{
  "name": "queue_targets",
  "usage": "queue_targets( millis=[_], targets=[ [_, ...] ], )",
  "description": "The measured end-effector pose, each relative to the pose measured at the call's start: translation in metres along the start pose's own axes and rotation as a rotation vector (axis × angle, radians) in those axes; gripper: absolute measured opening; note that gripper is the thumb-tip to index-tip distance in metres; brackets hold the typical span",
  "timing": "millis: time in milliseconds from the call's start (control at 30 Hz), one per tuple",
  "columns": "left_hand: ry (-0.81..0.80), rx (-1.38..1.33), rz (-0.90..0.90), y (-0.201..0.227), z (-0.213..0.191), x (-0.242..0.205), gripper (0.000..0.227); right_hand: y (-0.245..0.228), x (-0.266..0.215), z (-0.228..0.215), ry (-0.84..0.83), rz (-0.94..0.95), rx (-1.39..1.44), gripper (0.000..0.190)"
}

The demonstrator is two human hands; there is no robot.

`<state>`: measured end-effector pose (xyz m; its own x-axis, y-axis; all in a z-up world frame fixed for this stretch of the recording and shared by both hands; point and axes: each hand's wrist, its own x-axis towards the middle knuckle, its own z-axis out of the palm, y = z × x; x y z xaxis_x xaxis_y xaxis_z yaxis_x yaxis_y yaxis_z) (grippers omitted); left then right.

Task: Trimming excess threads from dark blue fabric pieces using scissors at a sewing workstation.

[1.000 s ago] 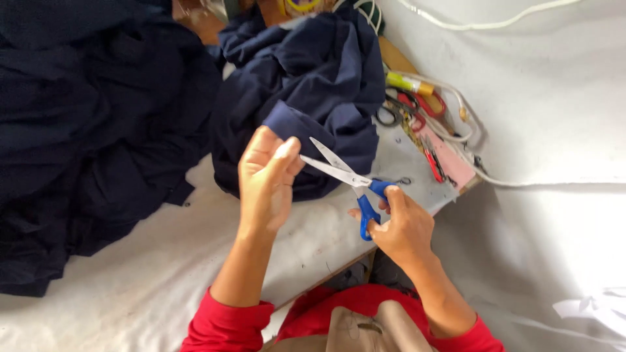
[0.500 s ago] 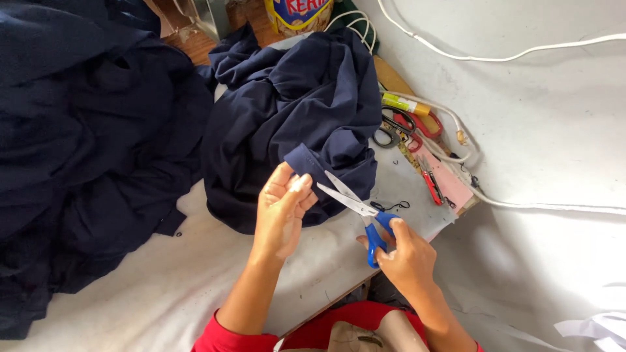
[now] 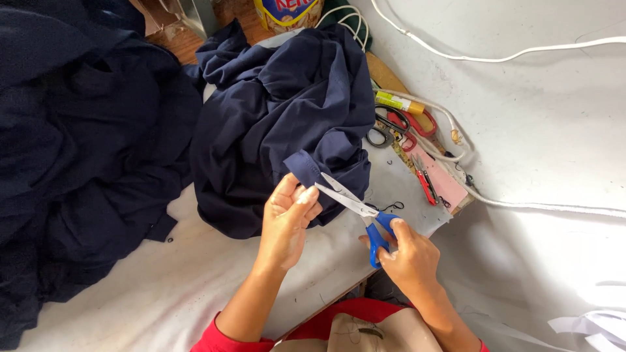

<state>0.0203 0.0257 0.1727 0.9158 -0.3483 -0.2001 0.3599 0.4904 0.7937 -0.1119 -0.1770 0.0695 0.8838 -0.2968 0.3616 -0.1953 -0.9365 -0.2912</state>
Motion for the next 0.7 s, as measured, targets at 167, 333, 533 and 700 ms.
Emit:
queue_targets(
  millis=[167,333,533,700],
  targets=[
    [-0.030,0.029,0.020,0.000,0.004,-0.002,0.027,0.014,-0.010,0.006,-0.015,0.020,-0.006,0.028],
    [0.023,0.104,0.058,-0.011,0.004,-0.001,0.038,0.003,0.000,-0.006,-0.058,-0.016,-0.015,0.057],
    [0.014,0.181,0.050,-0.007,0.014,-0.008,0.037,0.001,0.002,-0.009,-0.052,0.011,-0.055,0.061],
    [0.014,0.181,0.088,-0.003,0.013,-0.005,0.041,0.010,-0.006,-0.007,-0.008,0.007,-0.035,0.040]
  ],
)
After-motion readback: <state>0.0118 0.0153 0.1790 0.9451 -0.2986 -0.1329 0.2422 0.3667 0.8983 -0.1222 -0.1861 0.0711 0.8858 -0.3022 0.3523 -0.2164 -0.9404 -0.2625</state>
